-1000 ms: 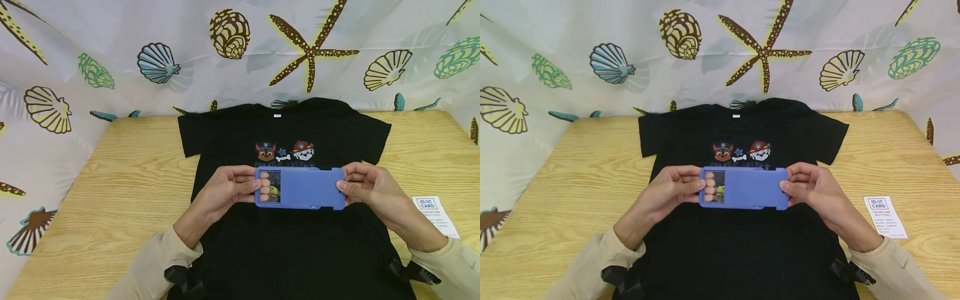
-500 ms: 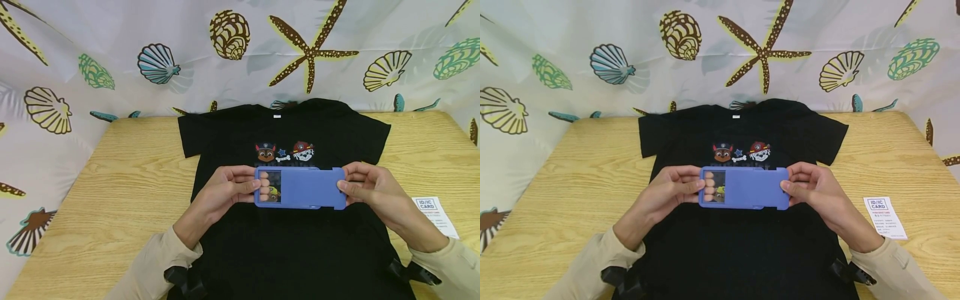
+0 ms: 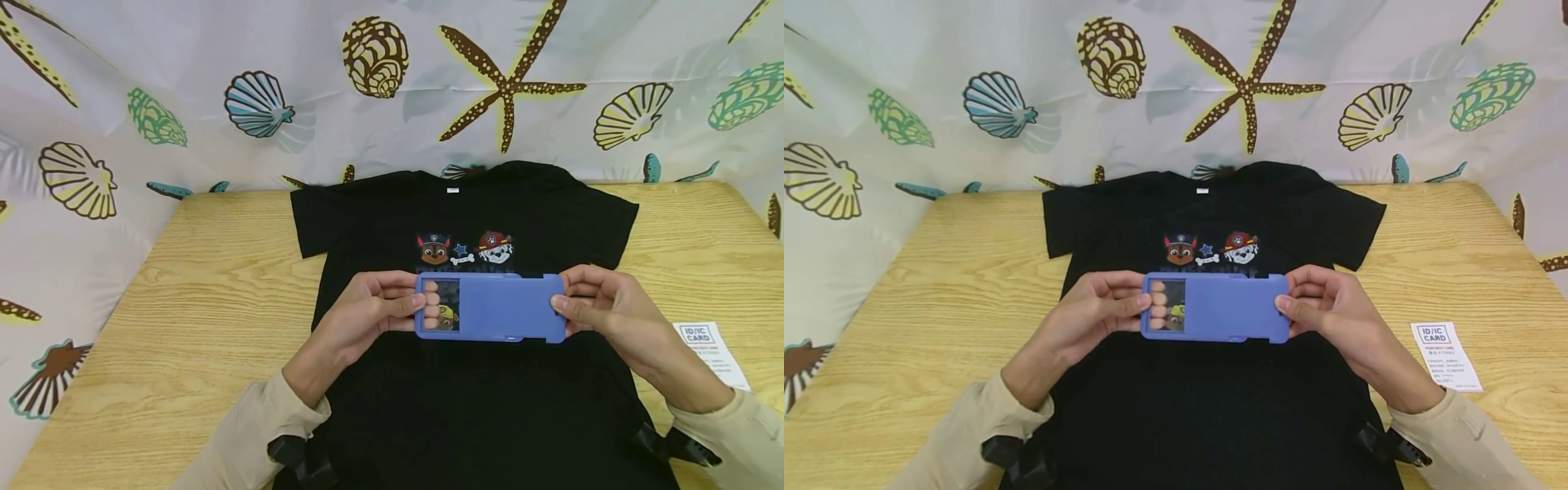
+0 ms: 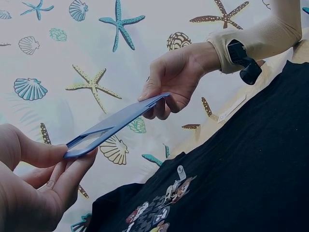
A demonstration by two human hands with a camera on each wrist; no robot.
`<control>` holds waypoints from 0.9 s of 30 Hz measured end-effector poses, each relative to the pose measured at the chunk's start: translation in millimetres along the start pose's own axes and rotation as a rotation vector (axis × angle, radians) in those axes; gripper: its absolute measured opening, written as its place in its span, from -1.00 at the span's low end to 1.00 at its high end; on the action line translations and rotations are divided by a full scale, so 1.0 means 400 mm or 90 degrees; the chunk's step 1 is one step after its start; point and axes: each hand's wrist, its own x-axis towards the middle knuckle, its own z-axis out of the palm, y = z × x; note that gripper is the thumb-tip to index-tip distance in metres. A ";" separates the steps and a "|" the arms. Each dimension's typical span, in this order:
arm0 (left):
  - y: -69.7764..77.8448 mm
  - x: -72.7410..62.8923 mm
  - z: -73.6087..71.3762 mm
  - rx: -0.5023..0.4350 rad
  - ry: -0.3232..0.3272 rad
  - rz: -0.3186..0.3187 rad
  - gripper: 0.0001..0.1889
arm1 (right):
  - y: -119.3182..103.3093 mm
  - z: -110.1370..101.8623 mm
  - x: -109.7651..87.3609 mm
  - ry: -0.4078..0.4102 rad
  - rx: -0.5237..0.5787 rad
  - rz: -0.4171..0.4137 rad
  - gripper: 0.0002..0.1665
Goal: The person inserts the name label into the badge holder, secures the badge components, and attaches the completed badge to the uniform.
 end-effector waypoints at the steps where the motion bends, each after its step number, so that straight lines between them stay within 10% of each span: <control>1: 0.000 0.000 0.000 0.000 0.001 0.000 -0.69 | 0.000 0.000 0.000 0.000 0.000 0.000 -0.86; 27: 0.001 0.000 0.001 -0.005 -0.002 0.005 -0.68 | -0.004 -0.001 0.001 -0.008 0.010 -0.009 -0.87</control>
